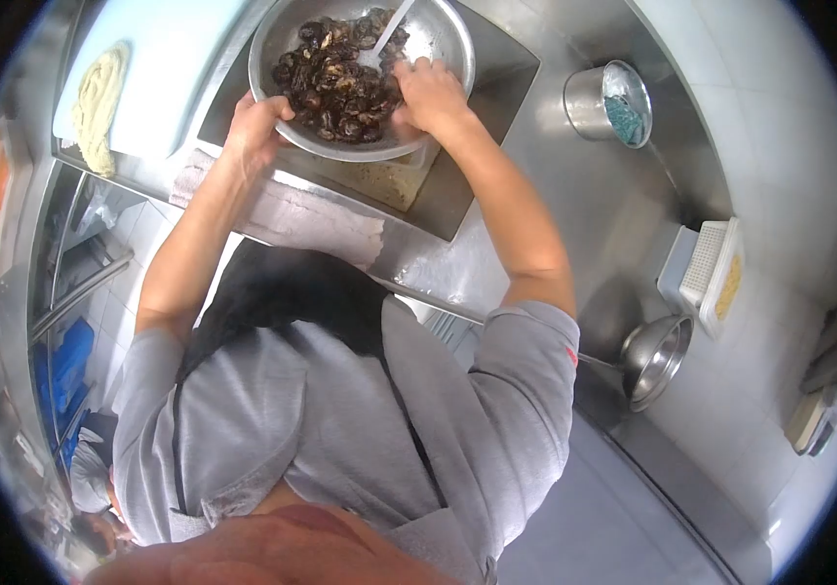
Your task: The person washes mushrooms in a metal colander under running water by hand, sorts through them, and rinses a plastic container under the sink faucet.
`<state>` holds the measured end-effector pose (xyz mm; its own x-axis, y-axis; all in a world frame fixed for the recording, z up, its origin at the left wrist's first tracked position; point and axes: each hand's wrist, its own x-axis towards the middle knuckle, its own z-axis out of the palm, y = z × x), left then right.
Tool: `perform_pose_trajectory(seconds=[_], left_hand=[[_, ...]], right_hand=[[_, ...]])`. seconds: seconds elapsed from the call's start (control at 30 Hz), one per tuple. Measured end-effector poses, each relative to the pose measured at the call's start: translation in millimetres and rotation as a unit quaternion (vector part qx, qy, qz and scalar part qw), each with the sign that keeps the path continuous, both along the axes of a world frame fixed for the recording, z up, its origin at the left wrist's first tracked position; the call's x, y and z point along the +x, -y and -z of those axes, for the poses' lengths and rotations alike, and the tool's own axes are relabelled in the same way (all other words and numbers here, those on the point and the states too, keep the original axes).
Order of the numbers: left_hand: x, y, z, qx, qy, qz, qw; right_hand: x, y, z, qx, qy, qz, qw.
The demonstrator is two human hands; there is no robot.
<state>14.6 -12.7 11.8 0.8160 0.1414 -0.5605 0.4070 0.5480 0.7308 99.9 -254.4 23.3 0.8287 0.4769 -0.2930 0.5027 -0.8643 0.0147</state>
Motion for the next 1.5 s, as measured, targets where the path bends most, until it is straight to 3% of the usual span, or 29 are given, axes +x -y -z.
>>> perform_pose_trajectory(seconds=[0.07, 0.1, 0.13, 0.2, 0.23, 0.33, 0.47, 0.63, 0.67, 0.77, 0.87, 1.0, 1.1, 1.17, 1.27, 1.5], left_hand=[[-3, 5, -2, 0.003, 0.000, 0.008, 1.000], [-3, 5, -3, 0.006, 0.002, 0.010, 1.000], [-4, 5, -4, 0.007, -0.001, 0.013, 1.000], [-5, 6, -5, 0.011, -0.007, 0.024, 1.000], [-5, 6, -5, 0.009, -0.002, 0.021, 1.000], [-8, 8, -12, 0.007, 0.010, 0.013, 1.000], [-8, 10, -18, 0.015, 0.028, 0.017, 0.999], [-16, 0, -7, 0.035, -0.008, 0.053, 0.998], [-17, -1, -8, 0.034, -0.012, 0.057, 0.998], [-21, -2, -15, 0.035, -0.022, 0.069, 0.997], [-26, -2, -26, 0.028, -0.021, 0.078, 0.996], [-32, 1, -36, 0.023, -0.026, 0.082, 0.996], [-36, 7, -53, 0.013, -0.035, 0.090, 0.995], [-36, 5, -56, -0.005, -0.034, 0.101, 0.994], [-36, 8, -64, -0.010, -0.040, 0.101, 0.994], [-33, 5, -66, 0.017, -0.025, 0.124, 0.992]], right_hand=[[6, 3, 15, -0.014, 0.053, 0.025, 0.998], [8, 3, 15, 0.083, 0.050, 0.042, 0.994], [5, -4, 6, 0.160, -0.046, 0.094, 0.981], [0, -15, -13, 0.304, -0.234, 0.199, 0.902], [2, -15, -10, 0.301, -0.234, 0.205, 0.901], [-6, -21, -23, 0.275, -0.073, 0.081, 0.955], [-39, -45, -11, 0.166, -0.033, -0.005, 0.986], [-16, -22, -1, 0.210, -0.050, 0.063, 0.974], [-11, -14, -13, 0.319, -0.254, 0.231, 0.884], [-18, -5, -61, 0.490, -0.341, 0.269, 0.756], [-26, 2, -115, 0.542, -0.355, 0.236, 0.724], [-50, 2, -221, 0.532, -0.300, 0.162, 0.776], [-59, 2, -248, 0.645, -0.160, -0.136, 0.735], [-67, 1, -263, 0.608, -0.089, -0.263, 0.744], [-79, -1, -279, 0.511, -0.035, -0.359, 0.780], [-88, -7, -293, 0.424, 0.013, -0.438, 0.793]])
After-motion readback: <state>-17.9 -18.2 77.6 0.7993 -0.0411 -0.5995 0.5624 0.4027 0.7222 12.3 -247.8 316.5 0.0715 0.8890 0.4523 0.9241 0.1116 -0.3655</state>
